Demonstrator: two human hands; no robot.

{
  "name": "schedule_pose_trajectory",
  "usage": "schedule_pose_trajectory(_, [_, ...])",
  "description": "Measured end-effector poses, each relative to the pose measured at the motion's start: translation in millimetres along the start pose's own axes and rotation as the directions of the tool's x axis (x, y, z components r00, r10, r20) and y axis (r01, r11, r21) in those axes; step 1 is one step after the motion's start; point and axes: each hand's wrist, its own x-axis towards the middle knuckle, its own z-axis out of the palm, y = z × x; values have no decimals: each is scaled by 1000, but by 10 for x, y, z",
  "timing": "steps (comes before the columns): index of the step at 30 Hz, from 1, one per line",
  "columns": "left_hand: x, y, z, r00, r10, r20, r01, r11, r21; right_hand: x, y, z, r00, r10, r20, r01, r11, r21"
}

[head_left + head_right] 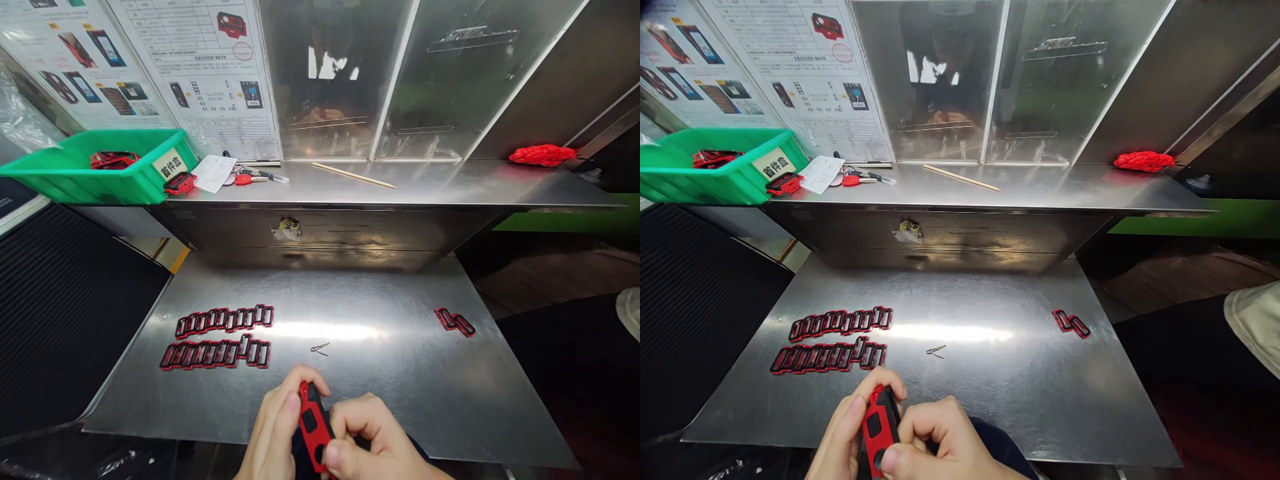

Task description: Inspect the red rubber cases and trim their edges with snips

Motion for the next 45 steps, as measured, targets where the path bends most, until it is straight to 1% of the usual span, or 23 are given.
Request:
schedule_pose_trajectory(3, [15,-11,4,999,38,-16,-38,999,26,13,3,7,1000,28,1,-28,998,47])
schedule_pose_trajectory(7, [14,-60,10,995,83,-48,-80,995,66,46,19,12,1000,-17,-16,19,989,145])
schedule_pose_trajectory(10, [10,-79,9,998,51,-23,-50,998,36,44,2,0,999,-25,19,22,987,156])
schedule_pose_trajectory(12, [14,-72,4,1000,27,-7,-27,1000,0,32,-31,-11,998,-48,27,45,993,110])
schedule_pose_trajectory(16, [27,-54,-11,999,32,-42,-32,999,3,21,-108,-23,989,-146,13,147,988,-52])
schedule_pose_trajectory(18, [27,-59,-14,999,24,-47,-24,1000,1,23,-130,-26,983,-181,15,181,978,-107])
schedule_pose_trajectory(26, [15,-90,-15,995,27,-91,-22,998,58,31,-133,-55,980,-200,-10,197,972,-126])
schedule_pose_trajectory(30, [36,-65,-16,994,45,-98,-42,999,35,27,-132,-63,978,-208,-2,205,966,-155])
schedule_pose_trajectory(32, [48,-44,-15,991,70,-118,-68,997,19,25,-136,-72,977,-210,-38,199,959,-201])
schedule_pose_trajectory(35, [53,-17,-3,983,73,-170,-74,997,1,27,-151,-101,963,-222,-155,165,935,-315])
schedule_pose_trajectory(37, [45,-7,14,977,65,-202,-63,998,15,29,-165,-131,949,-237,-206,148,916,-372])
schedule_pose_trajectory(39, [30,-9,37,972,70,-224,-63,997,39,28,-181,-162,943,-260,-207,156,897,-414])
schedule_pose_trajectory(45, [-24,-99,65,952,104,-288,-65,988,141,8,-240,-203,905,-405,-128,273,785,-557])
